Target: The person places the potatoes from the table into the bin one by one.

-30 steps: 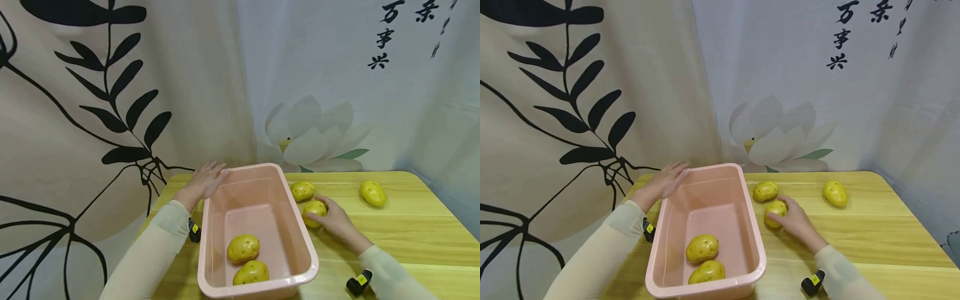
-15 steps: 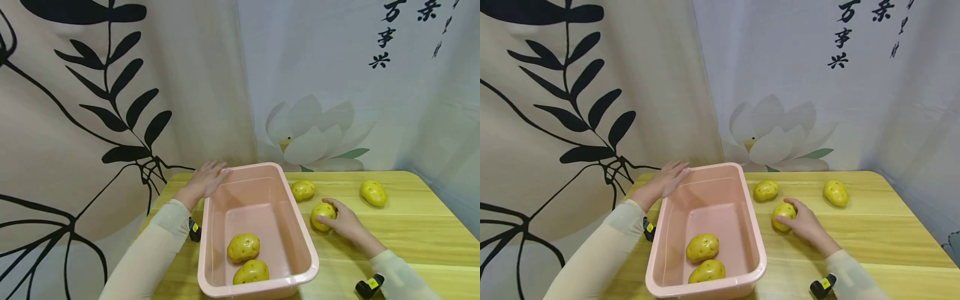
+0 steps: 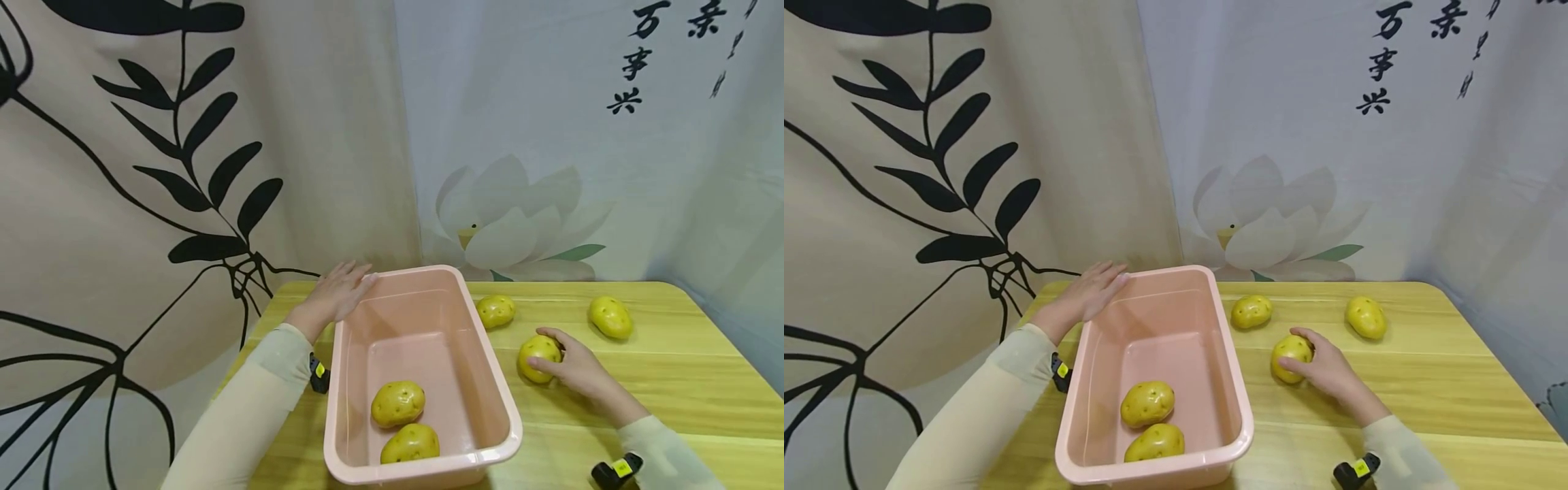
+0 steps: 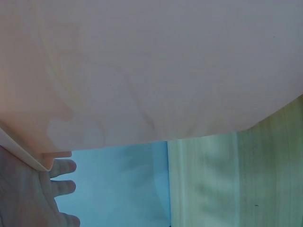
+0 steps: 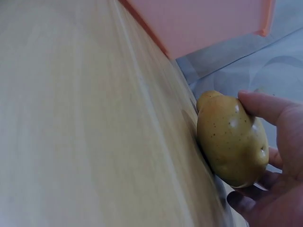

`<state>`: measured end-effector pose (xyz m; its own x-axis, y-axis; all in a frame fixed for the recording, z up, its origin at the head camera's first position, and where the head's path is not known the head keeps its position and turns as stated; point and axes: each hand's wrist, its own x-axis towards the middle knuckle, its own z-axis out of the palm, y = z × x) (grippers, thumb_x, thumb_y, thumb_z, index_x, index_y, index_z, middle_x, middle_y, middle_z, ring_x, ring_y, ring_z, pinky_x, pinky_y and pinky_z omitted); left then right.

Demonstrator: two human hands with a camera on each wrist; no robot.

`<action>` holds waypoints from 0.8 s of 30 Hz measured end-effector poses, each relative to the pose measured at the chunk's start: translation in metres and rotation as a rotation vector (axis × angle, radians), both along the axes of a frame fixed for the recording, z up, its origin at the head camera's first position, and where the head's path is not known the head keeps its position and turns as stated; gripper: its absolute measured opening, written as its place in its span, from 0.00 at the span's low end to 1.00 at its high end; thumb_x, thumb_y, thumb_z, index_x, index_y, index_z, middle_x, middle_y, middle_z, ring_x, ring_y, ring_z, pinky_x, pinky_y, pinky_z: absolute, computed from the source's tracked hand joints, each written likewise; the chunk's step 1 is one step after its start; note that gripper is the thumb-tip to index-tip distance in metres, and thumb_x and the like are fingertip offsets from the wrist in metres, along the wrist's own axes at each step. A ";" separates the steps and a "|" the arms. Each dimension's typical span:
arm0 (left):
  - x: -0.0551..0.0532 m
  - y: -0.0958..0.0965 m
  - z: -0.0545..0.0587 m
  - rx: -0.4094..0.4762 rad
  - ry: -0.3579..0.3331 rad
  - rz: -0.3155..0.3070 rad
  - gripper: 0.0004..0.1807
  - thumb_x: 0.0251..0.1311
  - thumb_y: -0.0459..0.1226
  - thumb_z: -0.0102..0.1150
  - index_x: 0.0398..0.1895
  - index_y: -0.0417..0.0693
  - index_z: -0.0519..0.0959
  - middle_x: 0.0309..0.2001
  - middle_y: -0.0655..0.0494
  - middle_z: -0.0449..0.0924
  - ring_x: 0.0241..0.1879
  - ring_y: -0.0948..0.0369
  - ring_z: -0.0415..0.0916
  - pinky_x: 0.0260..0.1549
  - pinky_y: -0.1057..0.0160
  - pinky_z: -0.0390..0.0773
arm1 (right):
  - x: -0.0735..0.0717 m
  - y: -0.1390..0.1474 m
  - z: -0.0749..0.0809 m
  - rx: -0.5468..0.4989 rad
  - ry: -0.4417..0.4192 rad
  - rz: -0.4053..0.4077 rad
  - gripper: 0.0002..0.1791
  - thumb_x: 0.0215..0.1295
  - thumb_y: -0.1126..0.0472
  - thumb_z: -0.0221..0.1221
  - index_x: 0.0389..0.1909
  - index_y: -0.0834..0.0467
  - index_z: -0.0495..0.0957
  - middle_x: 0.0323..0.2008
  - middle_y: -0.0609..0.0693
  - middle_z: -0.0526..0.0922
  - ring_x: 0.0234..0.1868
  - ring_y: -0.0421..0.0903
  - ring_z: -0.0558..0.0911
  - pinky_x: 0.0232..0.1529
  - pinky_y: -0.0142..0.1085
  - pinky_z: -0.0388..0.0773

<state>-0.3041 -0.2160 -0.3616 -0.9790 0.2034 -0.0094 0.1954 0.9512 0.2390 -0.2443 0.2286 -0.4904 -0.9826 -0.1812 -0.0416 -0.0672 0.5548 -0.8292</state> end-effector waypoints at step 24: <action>-0.002 -0.001 -0.001 0.011 -0.003 -0.016 0.40 0.66 0.68 0.17 0.76 0.62 0.52 0.76 0.49 0.43 0.75 0.49 0.35 0.66 0.35 0.40 | 0.001 -0.001 0.000 0.050 0.047 -0.003 0.44 0.62 0.41 0.61 0.69 0.64 0.58 0.66 0.69 0.62 0.64 0.65 0.64 0.62 0.60 0.60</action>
